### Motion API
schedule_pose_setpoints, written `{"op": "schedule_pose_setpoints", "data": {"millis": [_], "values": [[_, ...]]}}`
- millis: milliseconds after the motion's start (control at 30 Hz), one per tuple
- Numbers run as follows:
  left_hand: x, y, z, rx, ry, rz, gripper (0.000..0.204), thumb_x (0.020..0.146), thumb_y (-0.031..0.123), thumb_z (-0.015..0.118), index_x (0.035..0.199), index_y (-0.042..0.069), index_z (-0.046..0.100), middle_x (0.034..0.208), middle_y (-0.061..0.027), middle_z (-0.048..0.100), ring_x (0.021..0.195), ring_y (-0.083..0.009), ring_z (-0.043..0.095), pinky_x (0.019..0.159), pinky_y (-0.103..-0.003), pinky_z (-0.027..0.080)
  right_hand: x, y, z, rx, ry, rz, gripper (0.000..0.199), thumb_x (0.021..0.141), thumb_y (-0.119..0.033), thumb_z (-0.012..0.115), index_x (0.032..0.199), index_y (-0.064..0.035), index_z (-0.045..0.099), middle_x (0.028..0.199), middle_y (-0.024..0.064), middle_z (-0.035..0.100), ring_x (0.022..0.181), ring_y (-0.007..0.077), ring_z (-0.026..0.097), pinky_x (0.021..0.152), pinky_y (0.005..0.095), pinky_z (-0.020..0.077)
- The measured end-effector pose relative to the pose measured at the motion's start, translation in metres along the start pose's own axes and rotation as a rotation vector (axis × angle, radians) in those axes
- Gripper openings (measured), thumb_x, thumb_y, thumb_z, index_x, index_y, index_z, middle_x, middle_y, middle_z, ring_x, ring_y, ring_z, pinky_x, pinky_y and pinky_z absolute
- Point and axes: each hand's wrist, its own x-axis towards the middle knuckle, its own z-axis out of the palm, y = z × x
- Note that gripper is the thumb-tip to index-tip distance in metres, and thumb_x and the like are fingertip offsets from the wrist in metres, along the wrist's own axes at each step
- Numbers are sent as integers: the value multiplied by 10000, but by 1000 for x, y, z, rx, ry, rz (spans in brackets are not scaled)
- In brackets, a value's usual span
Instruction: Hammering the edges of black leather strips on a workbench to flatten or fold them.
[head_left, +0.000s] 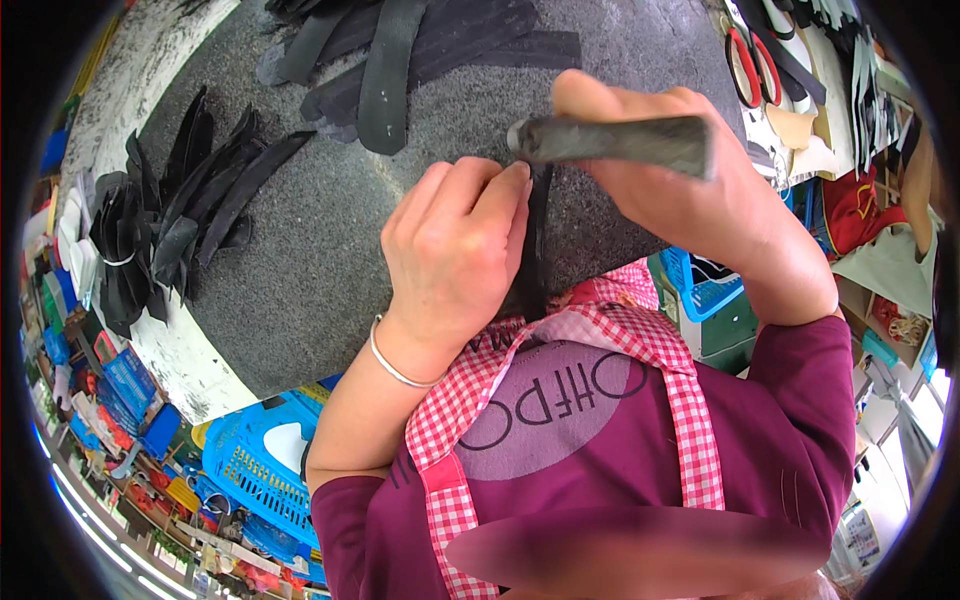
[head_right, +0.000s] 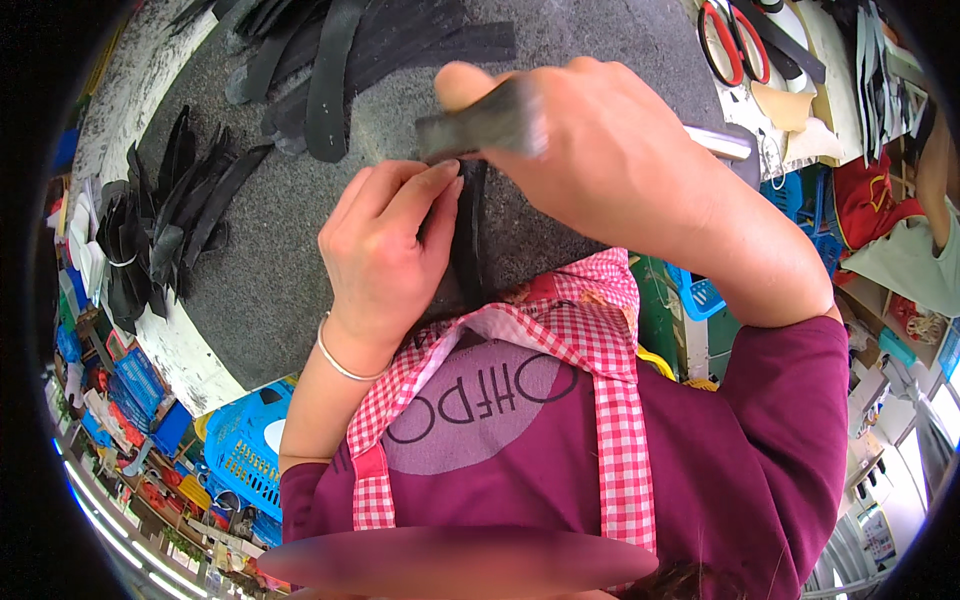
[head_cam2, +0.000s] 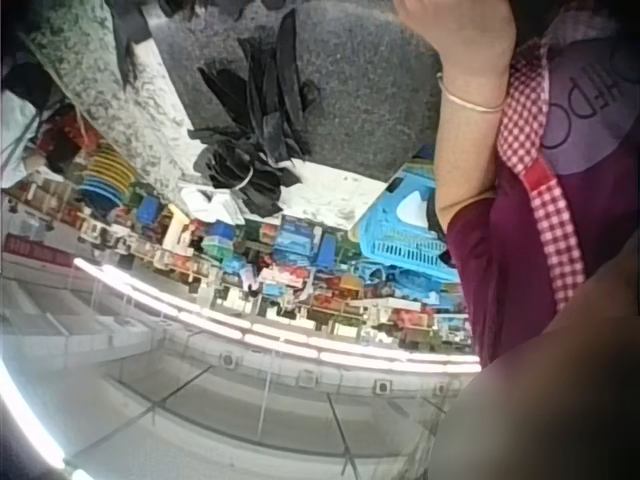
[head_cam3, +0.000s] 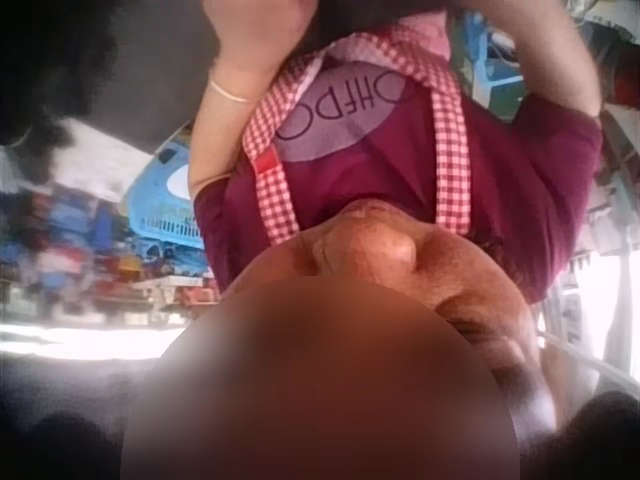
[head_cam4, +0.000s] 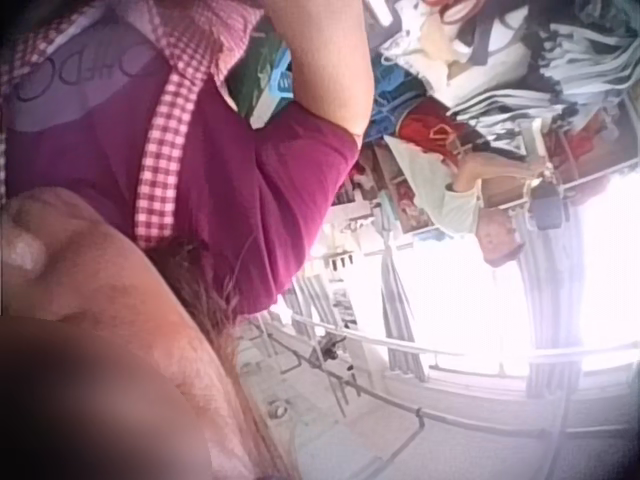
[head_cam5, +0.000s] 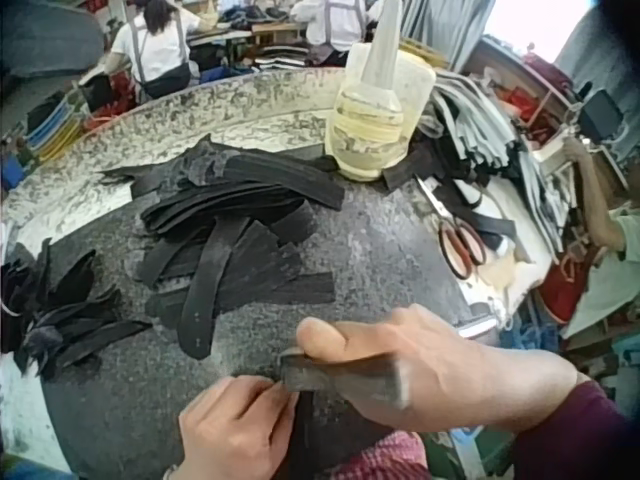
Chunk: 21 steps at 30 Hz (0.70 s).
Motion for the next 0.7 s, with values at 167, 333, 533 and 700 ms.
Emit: {"op": "schedule_pose_setpoints", "data": {"millis": [167,333,533,700], "values": [[-4,0,-2,89,18,-14,164,852,61,876,1004,44,817,943,-87,747,842,-284,718,740,-398,583,-4,9,15,-133,45,12,208,970,-115,749,1082,-59,582,728,140,634,686,406,694,551,489,519],[-6,2,2,-26,8,-37,117,888,117,836,993,81,799,899,-46,697,832,-241,692,698,-382,574,-2,4,12,-98,120,-56,189,974,-149,720,1082,-63,590,646,109,616,599,366,701,492,468,529],[10,7,7,62,-99,-123,47,936,75,726,939,66,681,921,-81,660,880,-296,693,743,-435,569,-9,11,15,-55,102,53,168,997,-162,737,1079,-77,617,746,156,677,690,418,718,578,510,557],[47,-13,11,227,-88,162,61,934,85,663,966,79,611,911,-77,630,870,-280,680,764,-418,563,-17,15,-11,23,95,235,193,1035,-163,743,1185,-57,684,968,195,671,903,418,682,748,483,526]]}}
